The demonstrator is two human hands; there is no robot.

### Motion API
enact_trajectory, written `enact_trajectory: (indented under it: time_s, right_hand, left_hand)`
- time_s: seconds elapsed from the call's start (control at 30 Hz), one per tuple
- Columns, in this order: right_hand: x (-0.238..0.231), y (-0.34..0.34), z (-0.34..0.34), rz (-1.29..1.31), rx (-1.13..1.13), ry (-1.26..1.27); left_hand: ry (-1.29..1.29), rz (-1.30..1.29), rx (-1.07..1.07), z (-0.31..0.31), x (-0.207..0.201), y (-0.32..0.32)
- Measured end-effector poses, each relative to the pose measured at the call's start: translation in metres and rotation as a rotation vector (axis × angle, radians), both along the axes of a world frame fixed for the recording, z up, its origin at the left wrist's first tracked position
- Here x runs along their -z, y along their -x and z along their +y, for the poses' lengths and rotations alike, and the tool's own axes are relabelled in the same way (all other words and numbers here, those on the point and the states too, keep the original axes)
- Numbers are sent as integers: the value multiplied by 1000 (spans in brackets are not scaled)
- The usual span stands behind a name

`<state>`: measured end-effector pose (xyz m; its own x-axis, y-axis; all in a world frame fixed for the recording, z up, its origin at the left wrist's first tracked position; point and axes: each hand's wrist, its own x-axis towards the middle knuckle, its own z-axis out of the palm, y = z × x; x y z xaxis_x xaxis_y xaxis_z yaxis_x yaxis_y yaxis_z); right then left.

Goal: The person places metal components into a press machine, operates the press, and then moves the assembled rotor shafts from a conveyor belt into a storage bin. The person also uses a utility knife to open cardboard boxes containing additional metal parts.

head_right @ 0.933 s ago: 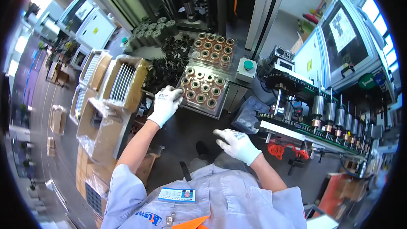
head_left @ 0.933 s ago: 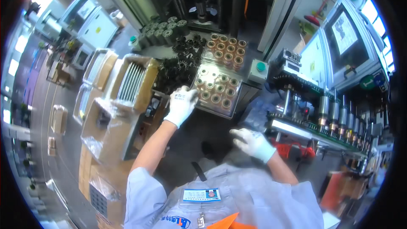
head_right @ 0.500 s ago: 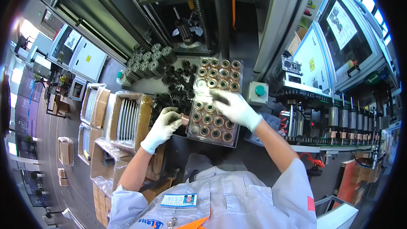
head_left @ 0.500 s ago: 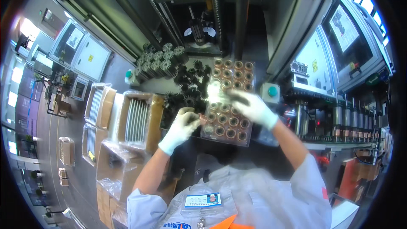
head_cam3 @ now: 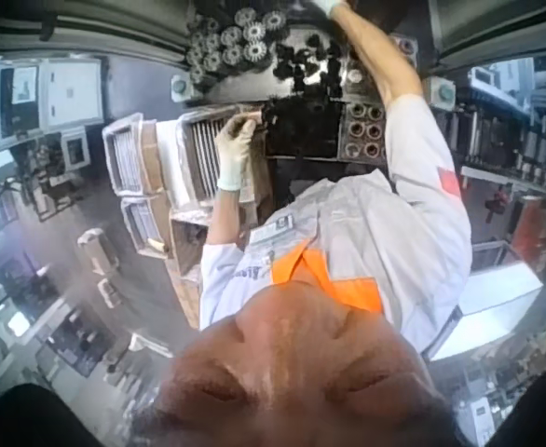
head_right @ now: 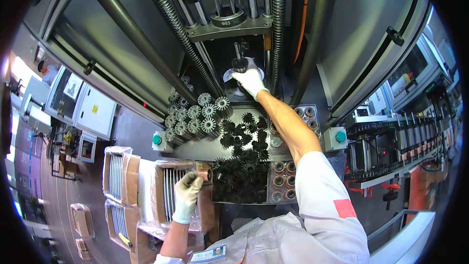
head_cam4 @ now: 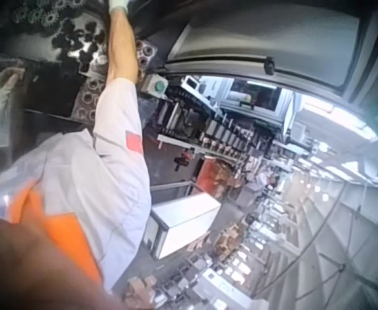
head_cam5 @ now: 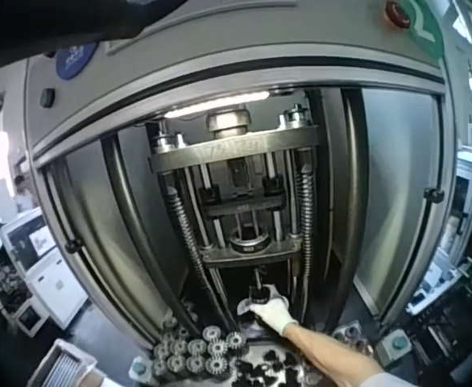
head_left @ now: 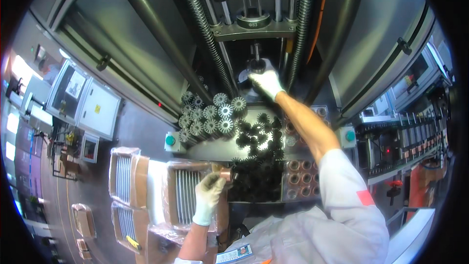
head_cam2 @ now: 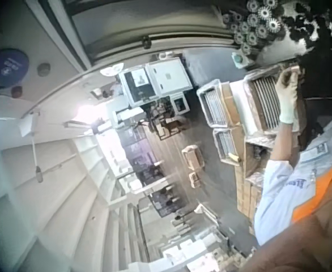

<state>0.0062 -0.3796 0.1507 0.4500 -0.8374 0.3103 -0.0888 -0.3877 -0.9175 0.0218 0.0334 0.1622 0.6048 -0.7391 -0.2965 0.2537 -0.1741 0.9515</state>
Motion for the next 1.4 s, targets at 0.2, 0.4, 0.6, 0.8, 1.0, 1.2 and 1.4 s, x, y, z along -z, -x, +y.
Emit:
enact_trajectory:
  time_s: [0.2,0.4,0.6,0.8,1.0,1.2,1.4]
  right_hand:
    - [-21,20,-7,155,-14,-84]
    - [-57,183,125,590,-242,73]
    - [-66,390,122,933,200,13]
    - [-44,581,40,1216,817,-126]
    - [-26,595,-19,1272,668,-297]
    - [19,634,-34,1059,542,-400]
    - [3,623,0,1221,685,198]
  left_hand:
    - [58,-875,146,-112,-3,-48]
    - [197,-1429,150,-242,4,-58]
    - [96,-1642,337,-326,48,-100]
    - [-12,-1306,470,-359,17,-62]
    - [-21,-1484,348,-369,73,-122]
    - [-279,-1700,388,-353,52,-55]
    - [-98,-1726,551,-335,42,-52]
